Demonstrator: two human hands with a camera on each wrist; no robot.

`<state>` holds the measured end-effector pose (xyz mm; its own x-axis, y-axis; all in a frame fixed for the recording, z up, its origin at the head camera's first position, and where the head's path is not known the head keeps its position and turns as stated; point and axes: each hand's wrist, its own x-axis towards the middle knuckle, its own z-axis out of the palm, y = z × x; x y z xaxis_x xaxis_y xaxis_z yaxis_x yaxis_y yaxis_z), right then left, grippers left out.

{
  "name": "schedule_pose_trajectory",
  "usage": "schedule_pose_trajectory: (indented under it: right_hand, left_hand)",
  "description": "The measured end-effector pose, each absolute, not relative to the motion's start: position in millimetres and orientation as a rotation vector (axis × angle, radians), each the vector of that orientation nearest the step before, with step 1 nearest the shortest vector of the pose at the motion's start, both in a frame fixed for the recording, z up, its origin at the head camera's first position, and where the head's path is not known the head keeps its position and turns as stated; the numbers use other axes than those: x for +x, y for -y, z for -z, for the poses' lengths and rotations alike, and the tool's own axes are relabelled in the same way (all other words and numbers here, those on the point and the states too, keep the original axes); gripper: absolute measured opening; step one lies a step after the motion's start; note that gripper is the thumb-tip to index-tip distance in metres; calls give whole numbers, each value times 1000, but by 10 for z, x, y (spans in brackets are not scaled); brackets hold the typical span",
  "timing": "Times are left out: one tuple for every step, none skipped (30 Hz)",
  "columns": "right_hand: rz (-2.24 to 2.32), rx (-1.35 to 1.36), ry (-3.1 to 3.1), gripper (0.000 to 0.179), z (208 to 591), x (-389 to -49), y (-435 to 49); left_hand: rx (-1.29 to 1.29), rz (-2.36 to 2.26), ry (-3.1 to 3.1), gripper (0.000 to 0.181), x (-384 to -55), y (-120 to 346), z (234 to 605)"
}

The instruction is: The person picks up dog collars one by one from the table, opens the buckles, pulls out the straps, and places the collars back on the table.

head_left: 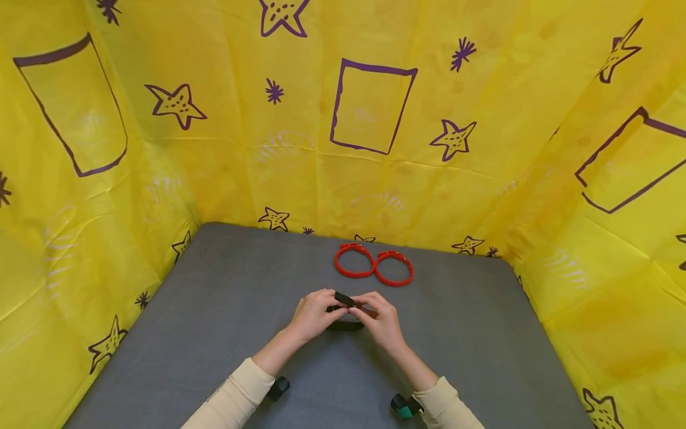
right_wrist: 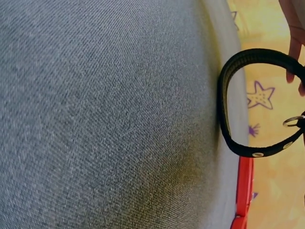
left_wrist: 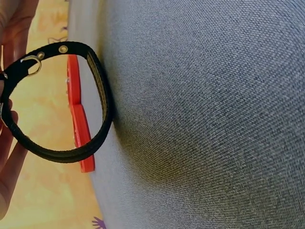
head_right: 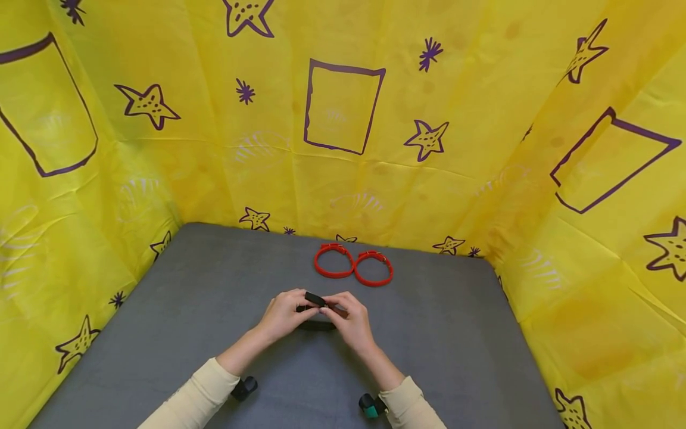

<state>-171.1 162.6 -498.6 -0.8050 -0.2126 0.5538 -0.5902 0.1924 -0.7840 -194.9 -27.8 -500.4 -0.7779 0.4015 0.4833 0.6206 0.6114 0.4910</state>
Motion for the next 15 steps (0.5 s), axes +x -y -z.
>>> schedule_pose_trajectory:
  right_hand:
    - [-1653,753,2152,22,4986,-1713,-1623]
    - [-1660,751,2150,22,4985,-1714,-1621]
    - [-1663,753,2146,22,4981,-1715,-1619]
    - [-1666,755,2143,22,4977,-1717,-1618]
    - [-1667,760,2138,22,4972,-1717,-1616]
    - [-1668,765,2133,22,4968,-1718,-1616]
    - [-1671,770,2131,23,4962,-1717,-1616]
    - [-1674,774,2130,23,4954,-1716,-1615]
    - [-1677,773,2132,23,4945,-1715,-1615]
    - [-1685,770,2136,22,4939,-1712,-1616]
    - [-1692,769,2141,22,4932,-1708,-1617]
    - [-1701,764,2148,22,4926,-1705,-1619]
    - [-1704,762,2155,22,4919,-1703,-1621]
    - [-1710,759,2161,22,4914,-1700,-1622]
    - [-1707,758,2167,22,4912,-1698,-1624]
  left_hand:
    - [-823,943,2517,9,-1951,278,5003]
    - [-820,942,2520,10,-1953,279,5002]
    - [-818,941,2523,10,-1955,279,4998]
    - [-817,944,2525,10,-1958,279,4996]
    - [-817,952,2527,10,-1959,279,4993]
    - [-817,960,2529,10,-1962,278,4992]
    - [-816,970,2530,10,-1963,277,4990]
    - [-816,982,2530,10,-1964,277,4989]
    - [-814,989,2530,10,-1965,275,4987]
    - [-811,998,2528,11,-1966,272,4987]
    - [-807,1001,2527,11,-1965,270,4986]
    - [-802,1001,2527,11,-1964,267,4984]
    - [-797,1001,2527,11,-1962,263,4983]
    - [-792,999,2528,11,-1961,259,4980]
    - [-786,998,2529,10,-1957,255,4977]
